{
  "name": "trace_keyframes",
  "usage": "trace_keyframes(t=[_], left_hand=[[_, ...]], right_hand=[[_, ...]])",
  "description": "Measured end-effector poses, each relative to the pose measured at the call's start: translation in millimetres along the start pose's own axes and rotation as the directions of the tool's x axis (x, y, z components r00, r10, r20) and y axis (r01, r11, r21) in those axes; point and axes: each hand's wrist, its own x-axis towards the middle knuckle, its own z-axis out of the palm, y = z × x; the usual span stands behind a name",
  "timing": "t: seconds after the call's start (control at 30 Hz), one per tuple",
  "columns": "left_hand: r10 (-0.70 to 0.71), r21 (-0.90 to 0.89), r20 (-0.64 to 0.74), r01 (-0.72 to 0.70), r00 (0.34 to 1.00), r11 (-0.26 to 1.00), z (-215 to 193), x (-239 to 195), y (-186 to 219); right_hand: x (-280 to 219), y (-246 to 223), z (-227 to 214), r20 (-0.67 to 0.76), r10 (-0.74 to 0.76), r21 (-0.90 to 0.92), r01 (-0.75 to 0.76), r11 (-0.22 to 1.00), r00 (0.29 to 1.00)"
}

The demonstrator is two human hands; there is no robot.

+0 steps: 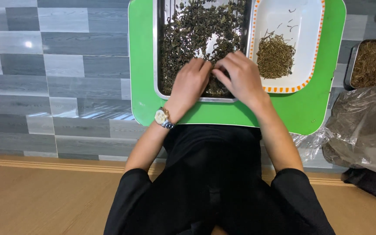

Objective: The person sits and sorts dried herbs by hand, picking through a metal tray and transferring selected pieces into a white rectangular dish. The hands repeatedly sift through the pile, separating specific items and moving them to the side dish.

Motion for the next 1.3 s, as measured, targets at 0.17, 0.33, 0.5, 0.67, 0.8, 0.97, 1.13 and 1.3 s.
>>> trace_keyframes(t=[0.17, 0.33, 0.5, 0.67, 0.8, 0.97, 1.13, 1.3], left_hand=[[0.029, -0.045, -0.056, -0.032, 0.998, 0.998, -0.6, -8.9, 6.1], [0.056, -0.117, -0.064, -0.064, 0.996, 0.991, 4.6, -3.2, 5.4], [0.010, -0.059, -0.015, -0.011, 1.000, 0.998, 8.2, 18.4, -19.4], [-0.057, 0.118, 0.069, 0.048, 0.996, 0.992, -0.7, 38.7, -44.5], [0.118, 0.039, 0.135, -0.124, 0.984, 0.992, -8.8, 51.2, -54.3], [0.113, 0.135, 0.176, -0.138, 0.978, 0.981, 20.6, 56.3, -62.5], [0.114, 0.190, 0.160, -0.144, 0.981, 0.971, 21.4, 57.3, -58.4], [0.150, 0.290, 0.148, -0.187, 0.978, 0.938, 33.2, 62.3, -54.9]], right_hand=[[-5.2, -11.7, -2.1, -0.009, 0.008, 0.068, -0.007, 0.998, 1.000], [-19.7, -1.7, -8.1, -0.003, 0.016, 0.095, -0.016, 0.995, 1.000], [-41.4, 19.8, -30.1, -0.117, 0.118, 0.137, -0.102, 0.985, 0.986], [-67.2, 39.2, -51.6, -0.202, 0.208, 0.048, -0.203, 0.978, 0.957], [-76.4, 41.8, -59.8, -0.256, 0.289, 0.081, -0.277, 0.957, 0.922], [-74.7, 39.5, -55.8, -0.268, 0.328, 0.113, -0.308, 0.945, 0.906], [-72.8, 42.5, -50.6, -0.268, 0.288, 0.076, -0.278, 0.958, 0.919], [-72.9, 44.6, -51.9, -0.255, 0.277, 0.055, -0.272, 0.961, 0.926]])
